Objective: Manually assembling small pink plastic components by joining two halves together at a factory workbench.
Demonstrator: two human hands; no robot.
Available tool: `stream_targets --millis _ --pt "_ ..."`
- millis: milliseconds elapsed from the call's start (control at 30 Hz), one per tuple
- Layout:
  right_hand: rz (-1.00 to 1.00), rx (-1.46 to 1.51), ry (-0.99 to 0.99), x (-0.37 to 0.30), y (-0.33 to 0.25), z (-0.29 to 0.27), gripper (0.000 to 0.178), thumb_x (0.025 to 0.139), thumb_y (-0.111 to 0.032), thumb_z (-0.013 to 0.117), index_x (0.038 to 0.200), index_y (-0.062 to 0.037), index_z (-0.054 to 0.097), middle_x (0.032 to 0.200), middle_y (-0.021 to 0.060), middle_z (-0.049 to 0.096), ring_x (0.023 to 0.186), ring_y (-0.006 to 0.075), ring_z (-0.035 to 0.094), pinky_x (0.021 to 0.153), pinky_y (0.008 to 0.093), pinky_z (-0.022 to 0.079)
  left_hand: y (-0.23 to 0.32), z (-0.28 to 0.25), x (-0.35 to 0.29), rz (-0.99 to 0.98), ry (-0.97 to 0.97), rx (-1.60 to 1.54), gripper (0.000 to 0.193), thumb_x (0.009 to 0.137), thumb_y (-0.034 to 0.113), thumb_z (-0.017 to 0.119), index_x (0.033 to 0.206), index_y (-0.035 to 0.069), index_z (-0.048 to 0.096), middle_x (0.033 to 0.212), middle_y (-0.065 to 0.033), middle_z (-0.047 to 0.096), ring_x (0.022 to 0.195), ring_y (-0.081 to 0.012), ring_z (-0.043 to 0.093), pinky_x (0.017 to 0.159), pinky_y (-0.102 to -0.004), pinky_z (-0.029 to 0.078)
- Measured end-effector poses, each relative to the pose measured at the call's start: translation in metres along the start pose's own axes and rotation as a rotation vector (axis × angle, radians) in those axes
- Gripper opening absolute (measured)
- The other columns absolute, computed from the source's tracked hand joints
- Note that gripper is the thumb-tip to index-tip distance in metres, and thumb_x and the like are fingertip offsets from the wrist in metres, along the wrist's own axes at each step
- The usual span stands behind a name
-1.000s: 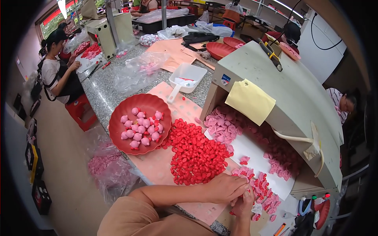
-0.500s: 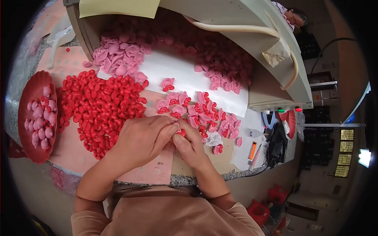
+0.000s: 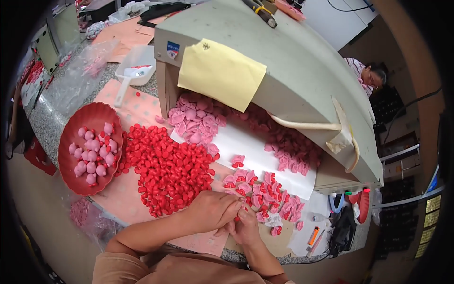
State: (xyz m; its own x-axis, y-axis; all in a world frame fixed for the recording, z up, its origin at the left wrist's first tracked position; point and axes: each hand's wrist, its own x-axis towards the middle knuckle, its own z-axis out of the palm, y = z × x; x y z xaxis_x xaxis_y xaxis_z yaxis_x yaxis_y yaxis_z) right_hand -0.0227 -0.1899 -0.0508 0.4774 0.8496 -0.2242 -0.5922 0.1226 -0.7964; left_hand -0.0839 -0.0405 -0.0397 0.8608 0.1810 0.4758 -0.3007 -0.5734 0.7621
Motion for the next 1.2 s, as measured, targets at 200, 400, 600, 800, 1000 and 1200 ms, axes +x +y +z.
stream_targets --millis 200,400,600,800,1000,1200 --pt "-0.126 -0.575 0.040 0.013 -0.021 -0.005 0.024 0.094 -0.016 0.045 0.107 0.0030 0.049 0.071 0.0047 0.056 0.061 0.0094 0.055 0.060 0.0255 0.051 -0.009 -0.008 0.007 -0.063 -0.141 0.099 0.023 0.089 0.023 0.052 0.088 0.001 0.059 0.075 -0.0133 0.062 0.065 -0.0284 0.062 0.056 -0.0378 0.049" --pt "-0.174 -0.490 -0.025 0.005 -0.024 -0.013 0.021 0.093 -0.016 0.045 0.101 0.0024 0.052 0.072 0.0066 0.059 0.058 0.0103 0.059 0.053 0.0224 0.049 0.003 -0.009 0.009 0.039 -0.074 0.015 0.020 0.089 0.020 0.053 0.081 0.002 0.057 0.067 -0.0116 0.059 0.059 -0.0286 0.060 0.052 -0.0373 0.047" --pt "-0.101 -0.408 -0.007 -0.001 -0.019 -0.012 0.021 0.093 -0.018 0.045 0.099 0.0022 0.051 0.069 0.0062 0.057 0.056 0.0119 0.058 0.053 0.0237 0.049 0.003 -0.003 0.007 0.033 -0.041 -0.079 0.018 0.088 0.017 0.053 0.076 0.003 0.054 0.061 -0.0111 0.055 0.054 -0.0290 0.057 0.049 -0.0377 0.044" --pt "-0.111 -0.320 0.012 0.000 -0.014 -0.007 0.022 0.093 -0.018 0.045 0.099 0.0022 0.050 0.068 0.0059 0.055 0.060 0.0122 0.059 0.056 0.0257 0.051 0.001 0.001 0.004 0.026 -0.026 -0.067 0.018 0.087 0.017 0.053 0.075 0.003 0.053 0.060 -0.0118 0.052 0.053 -0.0292 0.056 0.048 -0.0375 0.043" --pt "0.028 -0.114 -0.041 -0.007 -0.003 -0.016 0.024 0.094 -0.019 0.043 0.103 0.0029 0.049 0.067 0.0044 0.050 0.059 0.0101 0.053 0.058 0.0287 0.054 0.002 0.006 -0.006 0.066 0.015 -0.091 0.019 0.087 0.016 0.051 0.073 0.002 0.050 0.058 -0.0118 0.048 0.050 -0.0293 0.053 0.047 -0.0377 0.041" --pt "0.072 -0.228 0.029 0.008 -0.020 -0.005 0.033 0.096 -0.027 0.040 0.112 0.0010 0.048 0.066 0.0031 0.048 0.054 0.0086 0.048 0.055 0.0292 0.055 -0.007 0.006 0.000 -0.103 -0.053 -0.149 0.023 0.092 0.019 0.048 0.079 0.000 0.054 0.069 -0.0140 0.059 0.057 -0.0254 0.061 0.050 -0.0349 0.048"
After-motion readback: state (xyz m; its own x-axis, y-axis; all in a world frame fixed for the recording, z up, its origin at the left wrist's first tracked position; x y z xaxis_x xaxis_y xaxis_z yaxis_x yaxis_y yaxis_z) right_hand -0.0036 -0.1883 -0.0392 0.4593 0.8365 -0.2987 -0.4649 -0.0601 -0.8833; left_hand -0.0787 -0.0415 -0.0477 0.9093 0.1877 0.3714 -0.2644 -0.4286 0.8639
